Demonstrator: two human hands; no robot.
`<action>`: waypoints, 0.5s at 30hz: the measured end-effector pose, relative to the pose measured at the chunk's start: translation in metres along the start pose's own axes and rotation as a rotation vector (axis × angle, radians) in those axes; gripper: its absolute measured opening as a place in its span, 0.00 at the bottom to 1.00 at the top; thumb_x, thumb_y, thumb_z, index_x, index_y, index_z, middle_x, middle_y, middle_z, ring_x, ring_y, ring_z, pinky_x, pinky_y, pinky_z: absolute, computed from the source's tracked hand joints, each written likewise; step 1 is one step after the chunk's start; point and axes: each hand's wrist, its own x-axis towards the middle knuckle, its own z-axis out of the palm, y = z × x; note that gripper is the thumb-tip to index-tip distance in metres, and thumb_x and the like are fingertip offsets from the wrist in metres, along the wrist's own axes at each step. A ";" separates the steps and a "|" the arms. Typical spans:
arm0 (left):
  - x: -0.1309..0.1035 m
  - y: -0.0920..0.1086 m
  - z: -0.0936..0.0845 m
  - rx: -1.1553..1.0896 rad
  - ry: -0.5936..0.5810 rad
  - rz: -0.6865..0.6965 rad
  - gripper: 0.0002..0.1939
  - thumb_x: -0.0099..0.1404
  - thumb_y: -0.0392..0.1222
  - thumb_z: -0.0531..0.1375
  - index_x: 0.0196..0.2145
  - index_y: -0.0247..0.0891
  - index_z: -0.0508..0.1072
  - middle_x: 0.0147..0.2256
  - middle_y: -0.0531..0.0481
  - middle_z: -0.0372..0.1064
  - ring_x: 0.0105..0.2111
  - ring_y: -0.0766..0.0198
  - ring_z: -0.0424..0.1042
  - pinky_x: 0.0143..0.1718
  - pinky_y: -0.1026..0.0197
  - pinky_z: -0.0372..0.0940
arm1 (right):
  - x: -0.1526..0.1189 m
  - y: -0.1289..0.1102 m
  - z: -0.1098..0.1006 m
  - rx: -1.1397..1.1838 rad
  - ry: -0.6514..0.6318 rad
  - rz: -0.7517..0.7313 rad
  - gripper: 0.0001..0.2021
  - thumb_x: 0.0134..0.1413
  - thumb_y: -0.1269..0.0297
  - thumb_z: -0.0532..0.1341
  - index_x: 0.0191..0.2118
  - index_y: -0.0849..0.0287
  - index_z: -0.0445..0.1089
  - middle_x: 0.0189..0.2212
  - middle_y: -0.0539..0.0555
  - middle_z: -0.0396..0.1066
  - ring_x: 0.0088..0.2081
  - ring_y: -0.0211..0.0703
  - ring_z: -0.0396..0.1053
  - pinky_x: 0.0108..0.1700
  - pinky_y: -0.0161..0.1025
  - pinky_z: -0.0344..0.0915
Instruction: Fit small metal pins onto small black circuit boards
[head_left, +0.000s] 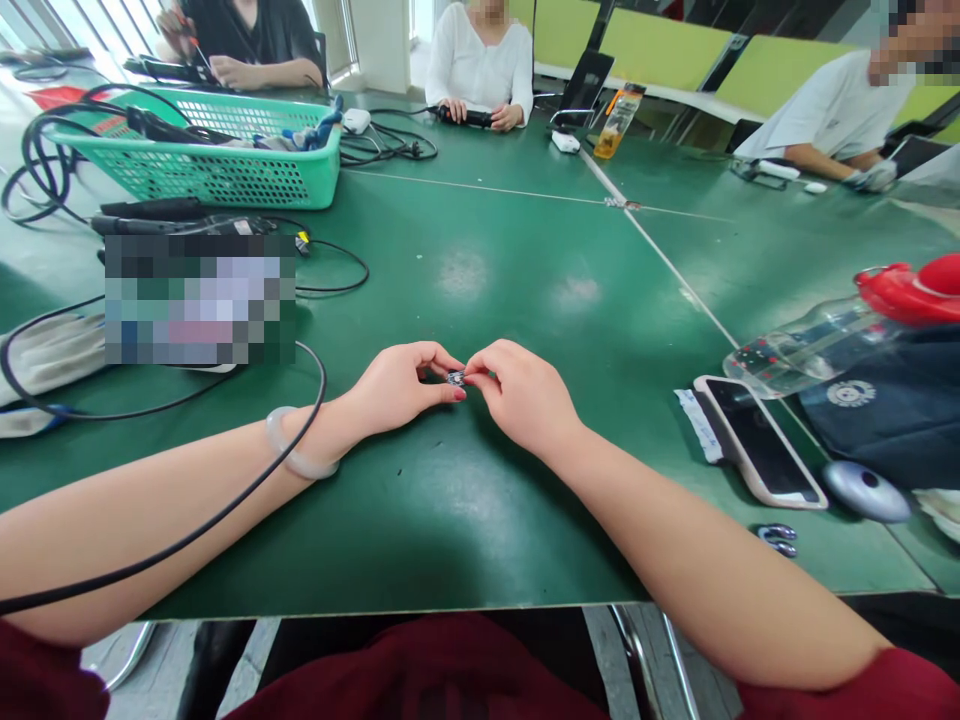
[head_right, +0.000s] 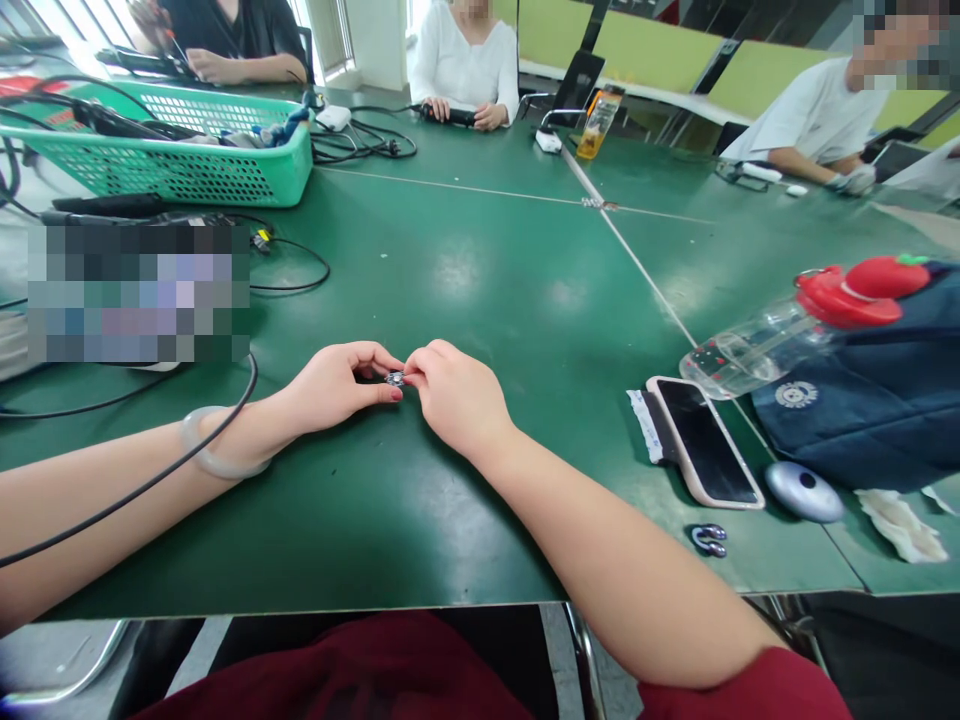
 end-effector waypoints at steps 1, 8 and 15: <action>0.000 0.000 0.000 0.000 -0.003 0.005 0.14 0.51 0.46 0.67 0.35 0.38 0.75 0.32 0.50 0.76 0.32 0.63 0.72 0.37 0.60 0.67 | 0.000 0.000 0.001 0.000 -0.003 -0.004 0.07 0.60 0.67 0.56 0.33 0.57 0.70 0.35 0.51 0.71 0.34 0.38 0.67 0.34 0.36 0.59; 0.000 0.000 -0.001 -0.029 -0.003 0.005 0.15 0.51 0.45 0.67 0.36 0.38 0.75 0.32 0.50 0.76 0.32 0.63 0.73 0.37 0.59 0.67 | -0.001 0.002 0.000 0.056 0.031 -0.012 0.05 0.58 0.67 0.58 0.36 0.56 0.72 0.35 0.51 0.71 0.31 0.36 0.66 0.34 0.35 0.60; 0.002 0.002 -0.001 -0.064 0.049 0.020 0.16 0.54 0.43 0.65 0.40 0.37 0.76 0.35 0.47 0.77 0.35 0.61 0.74 0.39 0.59 0.68 | 0.000 0.008 -0.001 0.104 0.060 0.015 0.08 0.56 0.62 0.61 0.40 0.56 0.72 0.34 0.51 0.72 0.29 0.36 0.65 0.34 0.35 0.61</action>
